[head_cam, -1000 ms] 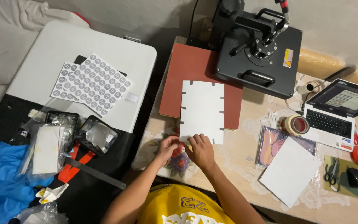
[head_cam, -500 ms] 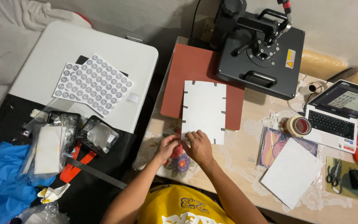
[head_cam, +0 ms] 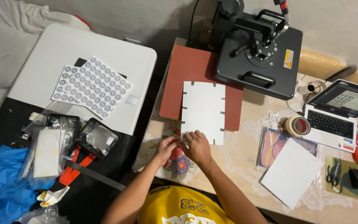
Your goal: The person is preparing a printed product by heat pressing a design onto a substrate, inspecting the final print, and placing it into a protective bag.
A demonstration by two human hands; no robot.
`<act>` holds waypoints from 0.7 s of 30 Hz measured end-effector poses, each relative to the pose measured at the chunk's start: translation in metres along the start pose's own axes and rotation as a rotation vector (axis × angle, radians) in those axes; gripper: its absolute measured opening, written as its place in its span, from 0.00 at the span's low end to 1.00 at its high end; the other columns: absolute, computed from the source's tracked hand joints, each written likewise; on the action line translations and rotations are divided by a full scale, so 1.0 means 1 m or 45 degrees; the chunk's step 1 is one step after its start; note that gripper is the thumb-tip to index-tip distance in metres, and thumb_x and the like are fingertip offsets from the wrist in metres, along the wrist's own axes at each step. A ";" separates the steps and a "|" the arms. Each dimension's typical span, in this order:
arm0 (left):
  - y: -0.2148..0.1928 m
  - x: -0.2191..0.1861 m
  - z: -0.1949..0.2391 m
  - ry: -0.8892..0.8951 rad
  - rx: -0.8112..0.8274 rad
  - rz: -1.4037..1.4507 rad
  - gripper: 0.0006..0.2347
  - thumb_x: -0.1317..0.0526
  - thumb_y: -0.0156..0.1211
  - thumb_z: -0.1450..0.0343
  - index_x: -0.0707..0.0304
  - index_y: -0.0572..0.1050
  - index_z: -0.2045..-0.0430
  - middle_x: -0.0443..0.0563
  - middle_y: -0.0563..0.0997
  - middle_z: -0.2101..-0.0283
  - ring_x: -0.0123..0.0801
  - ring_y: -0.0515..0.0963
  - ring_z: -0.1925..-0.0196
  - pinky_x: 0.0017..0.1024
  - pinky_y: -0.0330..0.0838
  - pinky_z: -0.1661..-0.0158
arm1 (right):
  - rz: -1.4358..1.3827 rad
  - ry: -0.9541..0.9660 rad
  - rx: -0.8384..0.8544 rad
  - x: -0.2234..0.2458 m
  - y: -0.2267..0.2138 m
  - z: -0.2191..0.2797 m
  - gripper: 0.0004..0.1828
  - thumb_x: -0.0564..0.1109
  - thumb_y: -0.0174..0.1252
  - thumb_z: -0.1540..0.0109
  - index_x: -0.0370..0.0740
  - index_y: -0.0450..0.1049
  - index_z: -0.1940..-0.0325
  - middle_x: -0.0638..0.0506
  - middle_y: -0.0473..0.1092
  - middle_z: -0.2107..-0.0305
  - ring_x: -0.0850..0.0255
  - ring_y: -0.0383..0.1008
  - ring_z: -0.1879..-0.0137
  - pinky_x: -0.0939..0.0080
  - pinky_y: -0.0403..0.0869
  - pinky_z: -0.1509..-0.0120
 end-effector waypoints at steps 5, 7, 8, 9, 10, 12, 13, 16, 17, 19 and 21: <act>-0.002 0.004 0.002 -0.035 -0.042 0.024 0.11 0.62 0.71 0.24 0.60 0.89 0.49 0.54 0.88 0.62 0.34 0.89 0.60 0.33 0.87 0.59 | 0.027 -0.005 0.035 -0.008 0.030 0.008 0.12 0.52 0.74 0.44 0.49 0.80 0.61 0.51 0.72 0.75 0.50 0.75 0.63 0.50 0.75 0.57; -0.003 0.007 0.000 -0.038 -0.057 0.016 0.11 0.62 0.71 0.24 0.60 0.89 0.48 0.54 0.87 0.62 0.34 0.88 0.60 0.33 0.87 0.60 | 0.050 -0.023 0.045 -0.011 0.044 0.012 0.12 0.53 0.73 0.44 0.50 0.80 0.61 0.51 0.72 0.75 0.50 0.75 0.63 0.51 0.75 0.57; -0.004 0.011 -0.002 -0.045 -0.076 0.033 0.11 0.62 0.71 0.24 0.59 0.88 0.48 0.54 0.88 0.62 0.33 0.88 0.61 0.32 0.87 0.60 | 0.069 -0.030 0.069 -0.012 0.051 0.013 0.12 0.54 0.72 0.43 0.50 0.79 0.62 0.51 0.72 0.74 0.50 0.75 0.62 0.51 0.75 0.56; -0.005 0.016 -0.003 -0.055 -0.092 0.051 0.11 0.63 0.72 0.23 0.58 0.88 0.47 0.53 0.88 0.62 0.32 0.89 0.61 0.31 0.87 0.61 | 0.088 -0.034 0.095 -0.014 0.058 0.016 0.12 0.55 0.71 0.43 0.51 0.78 0.62 0.51 0.71 0.73 0.51 0.74 0.61 0.51 0.75 0.55; -0.005 0.013 -0.002 -0.056 -0.090 0.050 0.11 0.63 0.72 0.23 0.58 0.88 0.47 0.53 0.88 0.62 0.32 0.89 0.61 0.31 0.87 0.61 | 0.089 -0.031 0.096 -0.014 0.061 0.017 0.12 0.55 0.71 0.43 0.51 0.78 0.62 0.51 0.71 0.73 0.51 0.74 0.61 0.51 0.75 0.55; -0.005 0.007 0.001 -0.059 -0.103 0.040 0.11 0.63 0.72 0.23 0.59 0.88 0.47 0.54 0.88 0.61 0.34 0.89 0.60 0.34 0.88 0.60 | 0.088 -0.055 0.170 -0.014 0.068 0.019 0.12 0.56 0.69 0.41 0.51 0.79 0.61 0.51 0.73 0.72 0.50 0.75 0.59 0.51 0.75 0.53; -0.006 0.007 0.002 -0.061 -0.098 0.039 0.11 0.63 0.72 0.23 0.59 0.88 0.47 0.54 0.88 0.61 0.34 0.89 0.60 0.34 0.88 0.60 | 0.091 -0.050 0.170 -0.016 0.072 0.020 0.12 0.56 0.69 0.41 0.51 0.79 0.61 0.51 0.73 0.72 0.50 0.75 0.59 0.51 0.75 0.53; -0.008 0.009 0.001 -0.064 -0.108 0.012 0.11 0.64 0.71 0.22 0.58 0.87 0.46 0.52 0.88 0.58 0.32 0.87 0.58 0.34 0.87 0.56 | 0.120 -0.082 0.217 -0.016 0.085 0.021 0.12 0.55 0.69 0.42 0.50 0.80 0.60 0.50 0.74 0.70 0.49 0.75 0.58 0.50 0.75 0.52; -0.009 0.011 -0.001 -0.067 -0.116 0.015 0.11 0.65 0.70 0.22 0.58 0.87 0.45 0.52 0.88 0.58 0.33 0.87 0.57 0.34 0.87 0.55 | 0.127 -0.089 0.249 -0.016 0.090 0.020 0.13 0.55 0.68 0.42 0.49 0.79 0.60 0.49 0.74 0.70 0.49 0.75 0.57 0.49 0.75 0.52; -0.010 0.010 -0.002 -0.070 -0.120 0.016 0.11 0.65 0.69 0.21 0.58 0.86 0.45 0.53 0.88 0.58 0.33 0.88 0.57 0.34 0.87 0.55 | 0.135 -0.091 0.280 -0.017 0.097 0.020 0.13 0.55 0.68 0.42 0.48 0.79 0.59 0.49 0.74 0.69 0.48 0.75 0.57 0.49 0.75 0.52; -0.010 0.005 -0.001 -0.067 -0.119 0.003 0.09 0.65 0.69 0.21 0.57 0.86 0.47 0.51 0.89 0.59 0.31 0.87 0.58 0.33 0.85 0.55 | 0.152 -0.061 0.273 -0.020 0.102 0.021 0.12 0.57 0.65 0.40 0.49 0.79 0.62 0.49 0.73 0.70 0.48 0.75 0.57 0.50 0.74 0.52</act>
Point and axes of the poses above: each hand's wrist, its own z-axis away from the middle knuckle, its own y-axis out of the palm, x = y × z, the point moved 7 cm from there along -z, towards the middle knuckle
